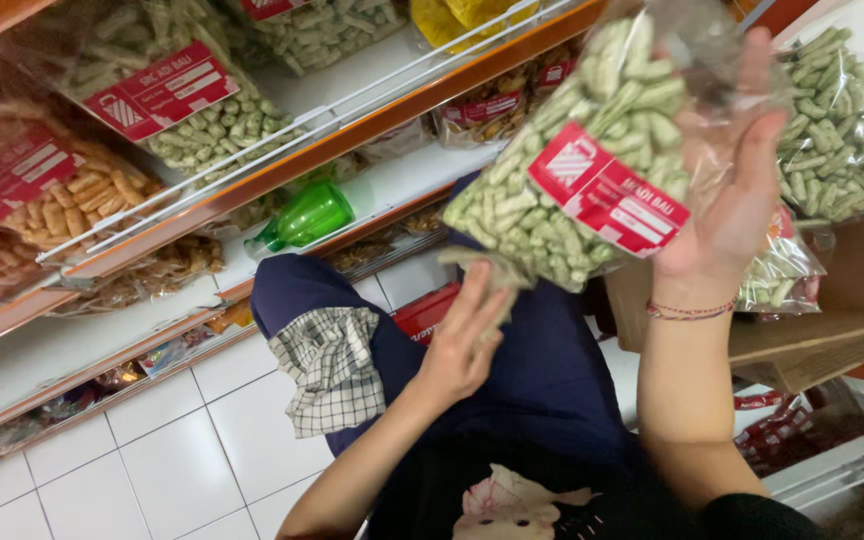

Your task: The person wipes down grocery store shelves and individual snack bags using a cloth, then rearranges the bags on the shelves.

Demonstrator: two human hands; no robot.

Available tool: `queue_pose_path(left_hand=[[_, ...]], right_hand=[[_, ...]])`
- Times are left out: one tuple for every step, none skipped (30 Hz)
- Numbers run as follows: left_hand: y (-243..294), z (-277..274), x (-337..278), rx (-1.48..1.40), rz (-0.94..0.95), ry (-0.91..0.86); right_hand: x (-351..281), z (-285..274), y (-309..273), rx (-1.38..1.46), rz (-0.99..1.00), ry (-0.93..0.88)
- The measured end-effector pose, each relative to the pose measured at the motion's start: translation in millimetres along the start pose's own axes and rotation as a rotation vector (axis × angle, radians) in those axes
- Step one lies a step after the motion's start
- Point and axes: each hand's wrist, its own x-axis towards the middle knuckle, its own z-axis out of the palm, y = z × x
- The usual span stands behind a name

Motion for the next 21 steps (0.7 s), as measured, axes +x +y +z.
queue_pose_path(left_hand=[[-0.2,0.5,0.5,-0.223,-0.174,0.106],[-0.1,1.8,2.5,-0.558,-0.320,0.202],[-0.9,3.7,7.1,-0.894,-0.464,0.298],[-1.2,5.2,11.6,-1.230,-0.604,0.396],[1.7,6.7,13.1,-1.358,-0.649,0.435],[4.4,7.6,15.6,-1.485,-0.691,0.474],[7.1,7.9,18.4,-1.613,-0.731,0.512],[11.2,8.1,19.4,-1.575,-0.593,0.434],[16.2,8.5,20.0,-1.532,-0.457,0.357],[20.3,8.4,21.9,-1.484,-0.322,0.276],[23.8,8.7,25.4,-1.337,-0.374,0.285],[27.7,9.2,29.1,-1.190,-0.423,0.293],[31.5,8.0,31.9,-1.043,-0.470,0.298],[34.6,5.6,35.1,-0.955,-0.455,0.338],[37.7,2.8,38.1,-0.868,-0.439,0.377],[39.7,-1.4,41.4,-0.780,-0.421,0.414],[41.4,-7.0,43.8,-0.575,-0.283,0.448],[42.8,-14.2,44.0,-0.369,-0.147,0.477],[42.6,-21.8,44.5,-0.162,-0.012,0.498],[41.2,-29.0,45.4,-0.077,0.070,0.457],[39.2,-36.0,45.7,0.008,0.151,0.415]], right_hand=[[2.0,-2.8,-1.6,0.081,-0.038,0.059],[3.4,-6.4,-0.3,0.161,-0.056,0.132],[4.6,-11.1,1.3,0.239,-0.080,0.204],[5.2,-16.3,6.6,0.318,-0.080,0.290],[4.7,-21.9,12.5,0.321,-0.061,0.316],[5.0,-27.5,18.9,0.326,-0.042,0.340],[4.7,-32.6,25.7,0.254,-0.007,0.303],[3.4,-37.1,30.5,0.182,0.031,0.268],[0.9,-40.1,35.4,0.142,0.055,0.244],[-2.0,-41.1,41.7,0.101,0.075,0.220],[-3.7,-40.6,45.8,0.061,0.096,0.195],[-4.3,-39.0,47.3,0.098,0.097,0.207],[-4.6,-35.9,48.7,0.134,0.097,0.219],[-4.5,-32.0,48.6,0.168,0.096,0.230],[-4.9,-27.3,47.8,0.147,0.128,0.216],[-5.6,-22.2,46.8,0.127,0.159,0.202],[-7.0,-17.4,44.7,0.106,0.191,0.187],[-10.8,-13.3,40.3,0.055,0.237,0.145],[-16.2,-9.8,35.1,0.004,0.284,0.103],[-20.6,-7.2,32.2,-0.048,0.331,0.058],[-23.0,-5.7,32.0,-0.070,0.303,-0.006]])
